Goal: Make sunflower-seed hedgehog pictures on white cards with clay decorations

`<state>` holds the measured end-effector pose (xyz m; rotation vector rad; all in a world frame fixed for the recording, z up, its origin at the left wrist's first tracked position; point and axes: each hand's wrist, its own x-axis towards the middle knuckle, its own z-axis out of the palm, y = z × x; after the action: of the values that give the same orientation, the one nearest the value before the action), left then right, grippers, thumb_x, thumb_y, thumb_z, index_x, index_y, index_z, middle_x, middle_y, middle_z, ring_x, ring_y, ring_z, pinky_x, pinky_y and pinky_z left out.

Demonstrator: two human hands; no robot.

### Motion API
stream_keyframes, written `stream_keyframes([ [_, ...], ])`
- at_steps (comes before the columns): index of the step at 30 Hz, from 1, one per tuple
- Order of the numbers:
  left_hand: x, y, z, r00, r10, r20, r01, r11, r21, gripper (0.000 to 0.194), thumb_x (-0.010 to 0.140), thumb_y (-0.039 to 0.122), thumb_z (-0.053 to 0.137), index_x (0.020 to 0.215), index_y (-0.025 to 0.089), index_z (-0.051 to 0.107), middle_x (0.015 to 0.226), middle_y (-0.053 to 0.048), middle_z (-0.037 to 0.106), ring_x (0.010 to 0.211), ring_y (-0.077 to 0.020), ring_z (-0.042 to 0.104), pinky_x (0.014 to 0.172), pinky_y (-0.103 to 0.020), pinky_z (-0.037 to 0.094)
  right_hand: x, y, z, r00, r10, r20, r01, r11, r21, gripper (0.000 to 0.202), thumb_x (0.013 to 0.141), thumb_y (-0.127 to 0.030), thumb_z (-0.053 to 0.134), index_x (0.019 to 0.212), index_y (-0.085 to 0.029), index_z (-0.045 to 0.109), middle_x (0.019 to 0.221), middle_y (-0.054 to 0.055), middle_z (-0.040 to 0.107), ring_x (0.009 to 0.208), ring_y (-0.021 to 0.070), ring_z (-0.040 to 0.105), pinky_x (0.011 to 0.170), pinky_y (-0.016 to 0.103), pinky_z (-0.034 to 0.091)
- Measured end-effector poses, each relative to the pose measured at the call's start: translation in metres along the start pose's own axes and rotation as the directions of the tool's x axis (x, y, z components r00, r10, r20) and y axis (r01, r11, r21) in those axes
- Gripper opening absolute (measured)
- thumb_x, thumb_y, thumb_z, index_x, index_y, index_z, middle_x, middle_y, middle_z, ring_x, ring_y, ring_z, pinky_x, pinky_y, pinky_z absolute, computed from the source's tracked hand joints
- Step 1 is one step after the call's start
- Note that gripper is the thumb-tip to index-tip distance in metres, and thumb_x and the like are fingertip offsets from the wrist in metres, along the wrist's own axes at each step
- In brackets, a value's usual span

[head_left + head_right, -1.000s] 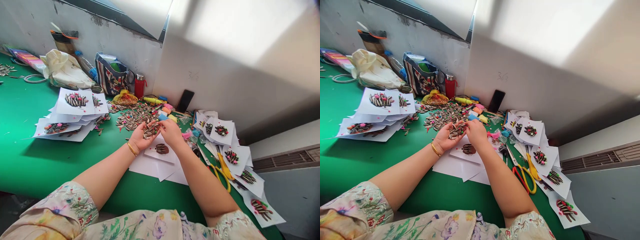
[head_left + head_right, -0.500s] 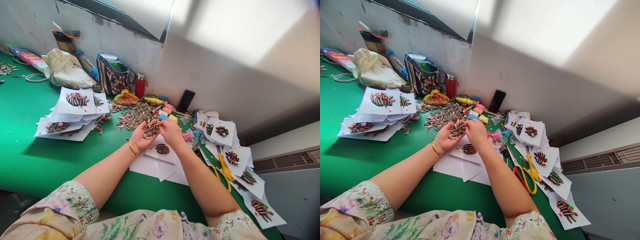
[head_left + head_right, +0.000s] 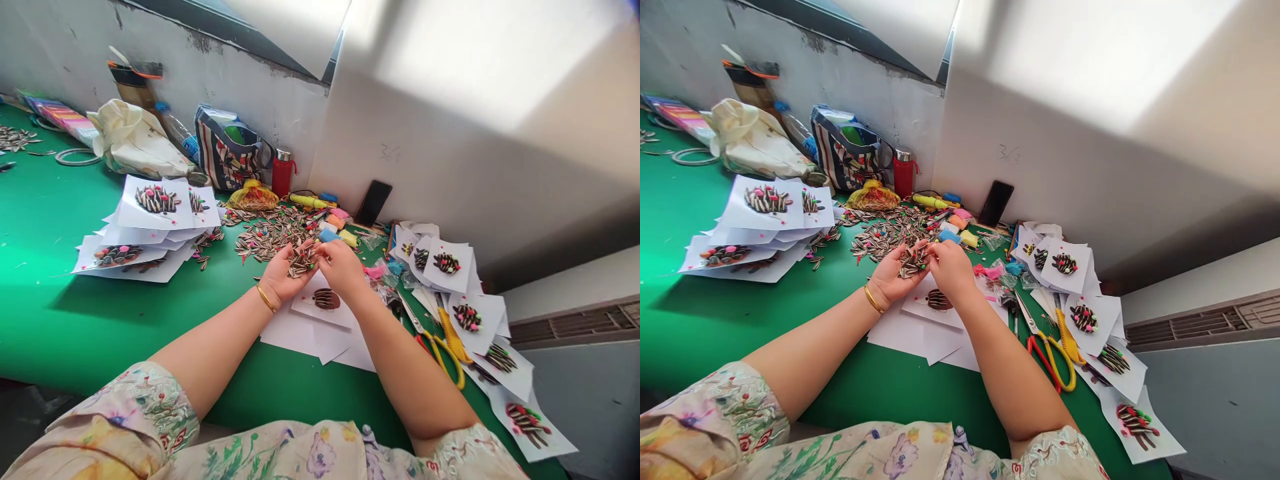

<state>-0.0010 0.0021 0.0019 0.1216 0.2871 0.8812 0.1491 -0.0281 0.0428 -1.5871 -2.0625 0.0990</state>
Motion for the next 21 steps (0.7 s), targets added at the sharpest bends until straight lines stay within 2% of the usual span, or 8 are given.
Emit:
stream_keyframes([
  [5,0.0011,0.0002,-0.0025,1.000,0.006,-0.002,-0.006,1.000,0.020,0.044,0.100,0.037,0.034,0.132,0.016,0.056,0.108,-0.012,0.072,0.093,-0.0224,0.070,0.082,-0.036,0.056,0.0006,0.0027,0.0000,1.000,-0.001,0.020,0.002,0.999,-0.040,0.012,0.087,-0.019,0.057,0.092,-0.021,0.067,0.094,0.005,0.063,0.090,0.0206,0.057,0.080,0.031,0.042],
  [12,-0.0003,0.0000,0.0012,1.000,0.010,-0.009,-0.010,1.000,0.019,0.045,0.101,0.035,0.032,0.133,0.016,0.055,0.105,-0.011,0.073,0.092,-0.0209,0.070,0.081,-0.035,0.055,-0.0018,-0.0042,-0.0006,1.000,-0.022,0.003,0.022,0.998,-0.063,0.012,0.088,-0.018,0.056,0.090,-0.021,0.067,0.092,0.004,0.063,0.088,0.0198,0.057,0.078,0.030,0.042],
  [18,-0.0018,-0.0011,0.0048,1.000,0.005,0.009,-0.005,1.000,0.012,0.046,0.101,0.036,0.029,0.133,0.015,0.055,0.111,-0.011,0.072,0.092,-0.0209,0.070,0.078,-0.033,0.055,-0.0025,-0.0049,-0.0007,0.995,-0.034,0.097,0.044,0.994,-0.099,0.015,0.089,-0.021,0.057,0.094,-0.023,0.072,0.094,0.004,0.063,0.090,0.0196,0.058,0.077,0.030,0.042],
  [21,-0.0008,-0.0015,0.0041,1.000,0.004,-0.002,-0.004,1.000,0.010,0.045,0.102,0.036,0.029,0.131,0.014,0.057,0.109,-0.011,0.072,0.090,-0.0201,0.070,0.076,-0.032,0.055,-0.0003,-0.0043,0.0008,0.994,-0.035,0.105,0.045,0.995,-0.091,0.017,0.091,-0.024,0.056,0.094,-0.023,0.073,0.093,0.005,0.064,0.090,0.0197,0.058,0.077,0.030,0.042],
])
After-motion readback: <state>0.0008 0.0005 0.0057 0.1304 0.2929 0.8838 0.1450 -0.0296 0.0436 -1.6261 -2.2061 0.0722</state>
